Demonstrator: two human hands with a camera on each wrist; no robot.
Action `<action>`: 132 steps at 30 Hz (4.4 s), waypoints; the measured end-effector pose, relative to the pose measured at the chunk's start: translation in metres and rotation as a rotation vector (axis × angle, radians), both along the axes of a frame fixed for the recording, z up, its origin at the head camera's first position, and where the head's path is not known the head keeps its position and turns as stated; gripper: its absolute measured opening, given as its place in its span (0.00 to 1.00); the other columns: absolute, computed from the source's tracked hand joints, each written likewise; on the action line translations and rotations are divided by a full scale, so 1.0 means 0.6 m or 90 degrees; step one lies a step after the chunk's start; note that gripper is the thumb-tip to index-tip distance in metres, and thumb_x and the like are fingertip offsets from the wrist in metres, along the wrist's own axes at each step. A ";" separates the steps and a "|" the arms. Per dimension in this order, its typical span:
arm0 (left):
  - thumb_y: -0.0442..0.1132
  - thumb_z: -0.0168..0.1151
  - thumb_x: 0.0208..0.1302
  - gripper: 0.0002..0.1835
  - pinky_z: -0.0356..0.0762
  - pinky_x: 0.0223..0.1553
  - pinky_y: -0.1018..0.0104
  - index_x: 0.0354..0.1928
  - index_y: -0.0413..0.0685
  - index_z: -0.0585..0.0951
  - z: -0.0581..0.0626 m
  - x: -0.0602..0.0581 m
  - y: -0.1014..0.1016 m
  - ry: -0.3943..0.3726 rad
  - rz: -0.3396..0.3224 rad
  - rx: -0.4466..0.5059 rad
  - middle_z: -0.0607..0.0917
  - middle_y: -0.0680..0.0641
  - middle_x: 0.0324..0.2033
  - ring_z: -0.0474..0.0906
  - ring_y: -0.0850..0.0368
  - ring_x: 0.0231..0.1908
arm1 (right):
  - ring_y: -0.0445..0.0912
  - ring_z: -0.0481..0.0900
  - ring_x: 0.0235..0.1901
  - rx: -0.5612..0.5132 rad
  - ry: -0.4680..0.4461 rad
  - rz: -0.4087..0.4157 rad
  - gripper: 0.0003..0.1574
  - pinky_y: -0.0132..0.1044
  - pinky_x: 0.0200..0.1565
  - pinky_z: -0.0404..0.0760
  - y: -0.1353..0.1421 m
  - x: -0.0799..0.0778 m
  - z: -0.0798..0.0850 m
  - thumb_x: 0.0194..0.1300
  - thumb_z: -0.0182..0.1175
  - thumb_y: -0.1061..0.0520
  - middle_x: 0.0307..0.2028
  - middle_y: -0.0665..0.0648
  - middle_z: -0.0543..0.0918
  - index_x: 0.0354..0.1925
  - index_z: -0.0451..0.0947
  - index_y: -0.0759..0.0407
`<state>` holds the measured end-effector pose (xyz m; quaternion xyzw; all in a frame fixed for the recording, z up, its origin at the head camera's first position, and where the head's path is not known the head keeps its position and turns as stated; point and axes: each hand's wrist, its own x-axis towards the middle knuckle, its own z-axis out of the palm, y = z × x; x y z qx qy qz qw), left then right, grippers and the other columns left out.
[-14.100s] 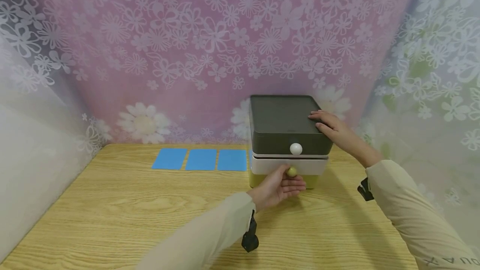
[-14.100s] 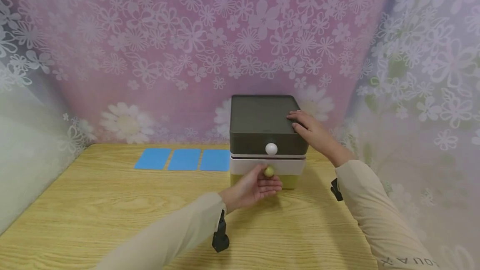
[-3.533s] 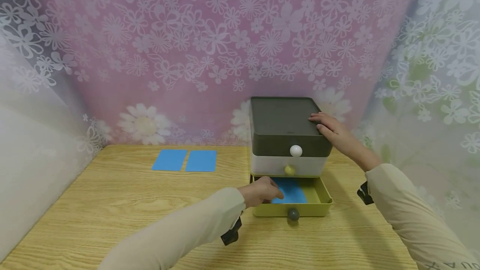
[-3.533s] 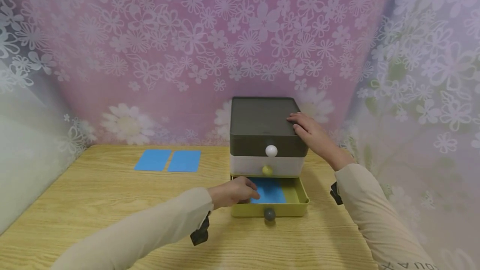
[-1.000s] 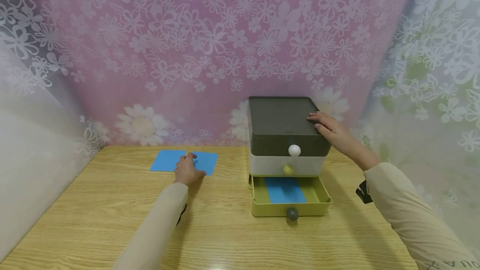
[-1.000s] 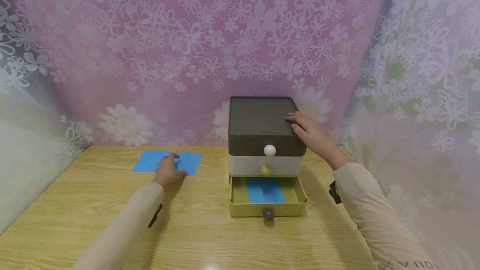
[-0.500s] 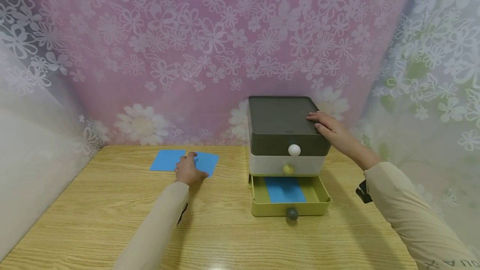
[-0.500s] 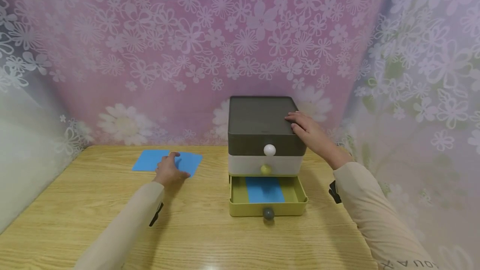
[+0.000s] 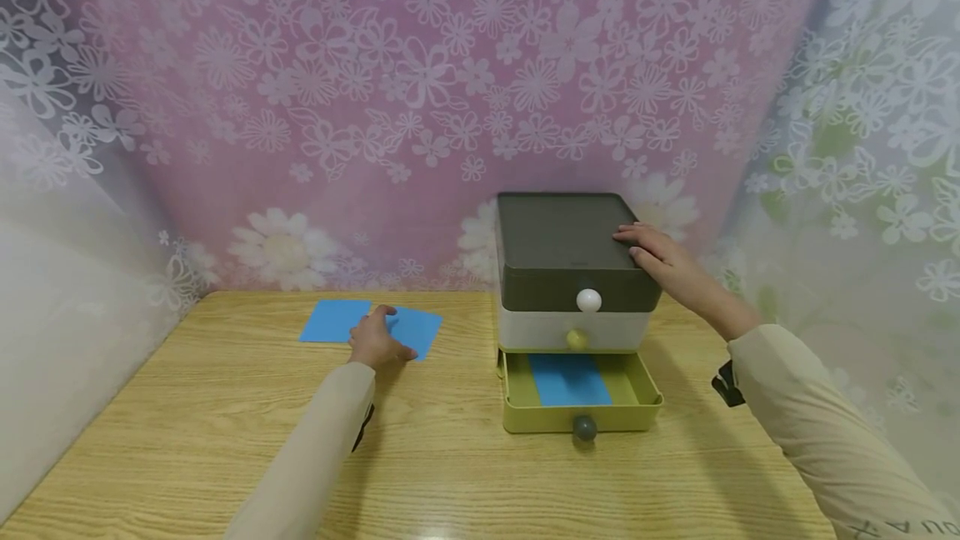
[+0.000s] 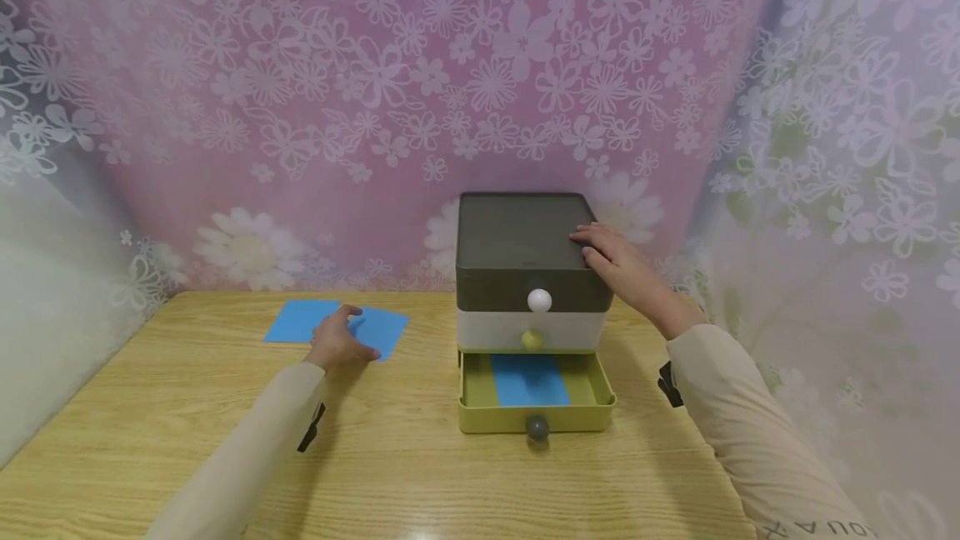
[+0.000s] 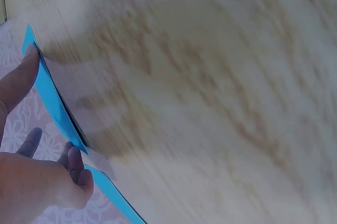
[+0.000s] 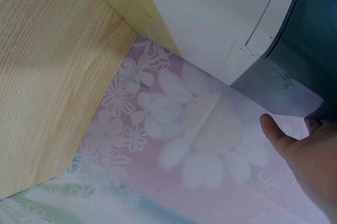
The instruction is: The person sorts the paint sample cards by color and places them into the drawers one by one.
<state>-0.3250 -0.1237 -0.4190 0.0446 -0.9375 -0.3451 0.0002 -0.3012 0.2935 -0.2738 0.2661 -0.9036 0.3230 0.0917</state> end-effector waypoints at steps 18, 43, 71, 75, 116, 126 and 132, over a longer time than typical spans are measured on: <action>0.36 0.75 0.40 0.34 0.64 0.55 0.39 0.54 0.42 0.73 0.010 0.003 -0.002 -0.001 -0.015 0.054 0.62 0.30 0.59 0.54 0.29 0.60 | 0.65 0.44 0.68 -0.006 0.001 0.005 0.25 0.64 0.63 0.45 0.000 0.000 0.000 0.72 0.41 0.59 0.65 0.71 0.57 0.62 0.61 0.70; 0.36 0.65 0.54 0.18 0.71 0.53 0.49 0.47 0.39 0.78 0.090 0.021 -0.039 -0.127 -0.243 0.258 0.74 0.39 0.54 0.79 0.57 0.36 | 0.64 0.47 0.67 0.020 0.019 -0.013 0.24 0.63 0.63 0.48 -0.001 0.001 0.000 0.72 0.41 0.57 0.64 0.70 0.60 0.61 0.63 0.68; 0.30 0.64 0.54 0.15 0.79 0.43 0.64 0.46 0.38 0.80 0.112 0.133 0.149 -0.317 -0.406 0.433 0.79 0.46 0.45 0.78 0.60 0.32 | 0.65 0.45 0.68 0.015 0.021 -0.010 0.24 0.63 0.63 0.46 0.001 0.000 -0.001 0.72 0.41 0.57 0.65 0.70 0.59 0.61 0.63 0.67; 0.30 0.62 0.56 0.14 0.79 0.37 0.68 0.46 0.37 0.80 0.111 0.146 0.179 -0.308 -0.365 0.463 0.81 0.46 0.38 0.77 0.61 0.29 | 0.65 0.45 0.68 0.018 0.021 -0.014 0.24 0.63 0.64 0.46 0.000 0.002 0.001 0.72 0.41 0.57 0.65 0.69 0.59 0.61 0.63 0.67; 0.20 0.56 0.50 0.24 0.79 0.37 0.58 0.53 0.29 0.69 0.069 0.141 0.315 -0.228 -0.162 0.495 0.72 0.35 0.51 0.74 0.54 0.37 | 0.64 0.45 0.68 0.019 0.018 -0.017 0.24 0.64 0.63 0.45 0.000 0.001 0.000 0.72 0.41 0.56 0.65 0.69 0.59 0.61 0.63 0.67; 0.27 0.58 0.56 0.29 0.61 0.30 0.64 0.61 0.32 0.63 0.087 0.144 0.304 -0.288 -0.201 0.451 0.68 0.39 0.58 0.62 0.57 0.29 | 0.65 0.45 0.68 0.011 0.017 -0.009 0.24 0.64 0.63 0.45 0.001 0.001 0.000 0.72 0.41 0.58 0.64 0.70 0.59 0.61 0.63 0.68; 0.27 0.57 0.58 0.30 0.55 0.26 0.66 0.62 0.32 0.62 0.099 0.149 0.292 -0.294 -0.213 0.468 0.69 0.39 0.57 0.50 0.59 0.17 | 0.64 0.45 0.68 0.016 0.017 -0.014 0.24 0.64 0.63 0.46 0.001 0.001 -0.002 0.72 0.41 0.57 0.65 0.69 0.59 0.61 0.63 0.67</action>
